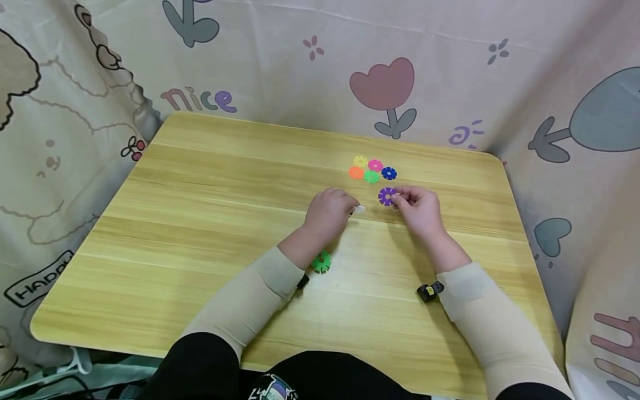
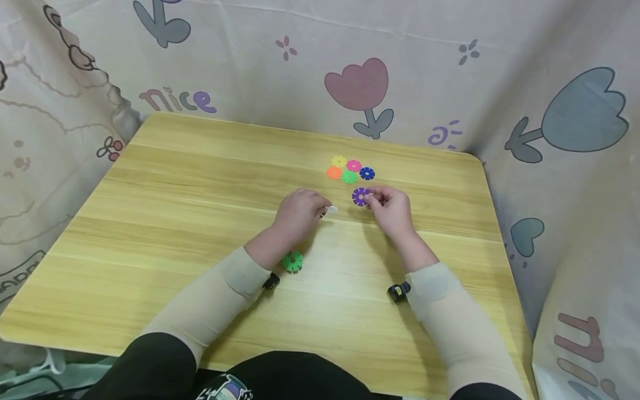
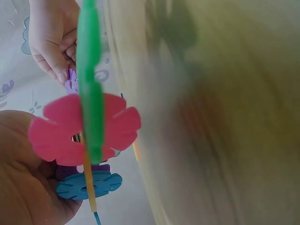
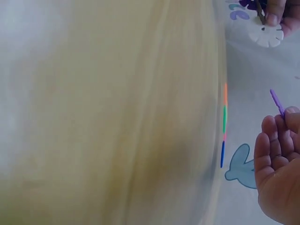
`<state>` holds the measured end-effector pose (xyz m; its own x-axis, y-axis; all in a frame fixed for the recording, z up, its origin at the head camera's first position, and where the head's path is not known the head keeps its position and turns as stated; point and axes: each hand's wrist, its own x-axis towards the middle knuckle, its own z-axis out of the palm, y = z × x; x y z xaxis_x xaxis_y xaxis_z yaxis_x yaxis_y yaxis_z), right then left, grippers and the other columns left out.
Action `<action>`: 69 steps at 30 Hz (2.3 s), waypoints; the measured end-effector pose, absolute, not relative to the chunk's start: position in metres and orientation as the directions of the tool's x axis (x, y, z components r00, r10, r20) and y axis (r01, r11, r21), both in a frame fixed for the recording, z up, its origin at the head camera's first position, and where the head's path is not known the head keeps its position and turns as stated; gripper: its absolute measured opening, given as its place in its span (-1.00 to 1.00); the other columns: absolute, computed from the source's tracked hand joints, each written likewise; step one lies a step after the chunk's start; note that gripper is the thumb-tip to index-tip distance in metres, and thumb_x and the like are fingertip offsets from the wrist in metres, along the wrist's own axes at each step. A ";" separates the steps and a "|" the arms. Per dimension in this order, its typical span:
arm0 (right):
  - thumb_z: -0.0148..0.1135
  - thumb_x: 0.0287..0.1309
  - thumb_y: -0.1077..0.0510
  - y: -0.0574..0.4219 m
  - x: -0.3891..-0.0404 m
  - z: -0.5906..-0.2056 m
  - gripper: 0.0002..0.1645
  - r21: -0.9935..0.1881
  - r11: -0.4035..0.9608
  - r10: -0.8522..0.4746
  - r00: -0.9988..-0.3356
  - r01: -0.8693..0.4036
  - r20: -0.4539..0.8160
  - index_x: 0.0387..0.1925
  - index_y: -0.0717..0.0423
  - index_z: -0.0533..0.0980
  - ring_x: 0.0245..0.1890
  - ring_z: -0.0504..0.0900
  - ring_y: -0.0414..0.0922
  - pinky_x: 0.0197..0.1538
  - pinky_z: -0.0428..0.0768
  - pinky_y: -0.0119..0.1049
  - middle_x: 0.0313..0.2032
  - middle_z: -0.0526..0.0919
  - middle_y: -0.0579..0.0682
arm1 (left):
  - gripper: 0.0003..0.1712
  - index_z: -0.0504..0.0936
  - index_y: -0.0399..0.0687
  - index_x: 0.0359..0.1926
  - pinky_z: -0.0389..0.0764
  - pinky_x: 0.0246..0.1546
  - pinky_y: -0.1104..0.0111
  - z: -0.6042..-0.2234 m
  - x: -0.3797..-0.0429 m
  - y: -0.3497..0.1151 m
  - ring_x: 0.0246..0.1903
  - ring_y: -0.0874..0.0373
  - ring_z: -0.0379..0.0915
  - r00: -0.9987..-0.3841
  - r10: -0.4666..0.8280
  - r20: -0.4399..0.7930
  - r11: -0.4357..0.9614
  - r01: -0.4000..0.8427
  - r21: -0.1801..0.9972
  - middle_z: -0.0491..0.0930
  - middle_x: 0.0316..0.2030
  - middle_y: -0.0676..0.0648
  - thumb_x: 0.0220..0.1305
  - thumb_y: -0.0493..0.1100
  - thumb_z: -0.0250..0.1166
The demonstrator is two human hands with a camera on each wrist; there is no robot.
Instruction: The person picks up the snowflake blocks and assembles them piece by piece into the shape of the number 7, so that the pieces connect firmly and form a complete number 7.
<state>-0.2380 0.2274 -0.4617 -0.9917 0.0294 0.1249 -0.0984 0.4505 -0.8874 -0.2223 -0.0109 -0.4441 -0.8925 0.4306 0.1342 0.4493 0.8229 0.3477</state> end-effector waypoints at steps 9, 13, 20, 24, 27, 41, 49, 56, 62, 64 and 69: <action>0.37 0.38 0.34 0.221 -0.229 -0.461 -0.78 -0.873 0.464 -0.019 -0.987 -0.148 0.157 -0.02 0.40 0.71 -0.41 0.64 -0.17 -0.32 0.64 -0.49 -0.34 0.71 0.17 | -0.79 0.84 0.07 0.03 0.63 0.08 0.13 -0.445 -0.222 -0.013 0.01 0.03 0.65 -0.898 0.411 0.156 0.819 0.439 0.369 0.78 -0.04 0.02 0.55 -0.18 0.30; 0.37 0.38 0.32 0.217 -0.225 -0.459 -0.79 -0.864 0.474 -0.051 -0.985 -0.169 0.165 -0.03 0.37 0.72 -0.43 0.58 -0.21 -0.37 0.59 -0.51 -0.36 0.71 0.13 | -0.78 0.84 0.08 0.03 0.63 0.07 0.13 -0.444 -0.223 -0.014 0.01 0.04 0.66 -0.899 0.409 0.154 0.821 0.437 0.368 0.78 -0.04 0.02 0.56 -0.19 0.28; 0.38 0.38 0.32 0.212 -0.221 -0.459 -0.79 -0.863 0.465 -0.105 -0.980 -0.198 0.169 -0.02 0.35 0.72 -0.44 0.58 -0.18 -0.39 0.55 -0.50 -0.34 0.72 0.20 | -0.76 0.83 0.11 0.07 0.63 0.07 0.14 -0.443 -0.223 -0.015 0.03 0.04 0.65 -0.902 0.405 0.147 0.827 0.430 0.362 0.78 -0.01 0.04 0.57 -0.18 0.27; 0.35 0.38 0.37 0.210 -0.220 -0.460 -0.79 -0.867 0.461 -0.116 -0.982 -0.189 0.152 -0.01 0.39 0.70 -0.45 0.56 -0.20 -0.42 0.51 -0.52 -0.33 0.72 0.25 | -0.76 0.82 0.10 0.07 0.62 0.08 0.15 -0.444 -0.222 -0.015 0.04 0.05 0.65 -0.899 0.408 0.158 0.820 0.437 0.369 0.78 -0.01 0.04 0.56 -0.19 0.28; 0.33 0.39 0.38 0.209 -0.220 -0.461 -0.77 -0.874 0.453 -0.118 -0.984 -0.175 0.136 0.02 0.40 0.69 -0.44 0.57 -0.19 -0.42 0.50 -0.52 -0.31 0.71 0.29 | -0.77 0.82 0.10 0.06 0.63 0.07 0.16 -0.444 -0.222 -0.016 0.03 0.05 0.64 -0.897 0.409 0.167 0.816 0.442 0.373 0.78 -0.02 0.04 0.55 -0.19 0.29; 0.37 0.37 0.36 0.207 -0.218 -0.458 -0.79 -0.900 0.410 -0.136 -0.985 -0.150 0.102 -0.01 0.38 0.71 -0.41 0.62 -0.07 -0.38 0.56 -0.50 -0.33 0.73 0.28 | -0.78 0.82 0.07 0.06 0.62 0.09 0.16 -0.444 -0.221 -0.016 0.06 0.04 0.63 -0.888 0.421 0.187 0.799 0.460 0.388 0.77 -0.01 0.02 0.54 -0.20 0.31; 0.33 0.38 0.39 0.206 -0.220 -0.458 -0.78 -0.912 0.392 -0.149 -0.987 -0.120 0.066 0.01 0.41 0.69 -0.39 0.66 -0.10 -0.29 0.69 -0.41 -0.33 0.72 0.23 | -0.81 0.82 0.06 0.02 0.64 0.04 0.16 -0.446 -0.220 -0.018 0.01 0.02 0.65 -0.864 0.433 0.256 0.772 0.503 0.388 0.78 -0.04 0.01 0.50 -0.21 0.35; 0.27 0.39 0.45 0.205 -0.221 -0.457 -0.75 -0.954 0.294 -0.152 -0.988 -0.066 0.022 0.04 0.50 0.64 -0.33 0.75 -0.26 -0.13 0.76 -0.27 -0.18 0.75 0.35 | -0.83 0.83 0.05 -0.01 0.63 -0.01 0.17 -0.447 -0.221 -0.017 -0.03 0.03 0.64 -0.845 0.442 0.302 0.755 0.532 0.383 0.78 -0.08 0.01 0.49 -0.19 0.36; 0.26 0.40 0.46 0.205 -0.221 -0.456 -0.75 -0.965 0.254 -0.158 -0.987 -0.057 0.017 0.04 0.55 0.62 -0.30 0.78 -0.28 -0.10 0.75 -0.24 -0.10 0.74 0.41 | -0.83 0.83 0.04 -0.02 0.63 -0.01 0.19 -0.446 -0.220 -0.017 -0.05 0.03 0.64 -0.839 0.445 0.313 0.748 0.541 0.385 0.78 -0.08 0.01 0.49 -0.19 0.36; 0.26 0.40 0.46 0.205 -0.221 -0.456 -0.76 -0.966 0.251 -0.161 -0.987 -0.058 0.018 0.04 0.55 0.62 -0.31 0.78 -0.28 -0.12 0.76 -0.26 -0.10 0.75 0.41 | -0.84 0.83 0.04 -0.02 0.63 -0.01 0.20 -0.446 -0.220 -0.017 -0.05 0.03 0.64 -0.836 0.447 0.318 0.749 0.544 0.378 0.78 -0.09 0.01 0.49 -0.19 0.36; 0.26 0.40 0.46 0.206 -0.221 -0.455 -0.76 -0.968 0.247 -0.167 -0.986 -0.051 0.010 0.03 0.55 0.62 -0.32 0.79 -0.27 -0.15 0.75 -0.31 -0.09 0.74 0.42 | -0.84 0.84 0.02 -0.03 0.64 0.01 0.18 -0.445 -0.220 -0.016 -0.04 0.03 0.65 -0.832 0.450 0.324 0.746 0.549 0.376 0.78 -0.08 0.01 0.49 -0.19 0.36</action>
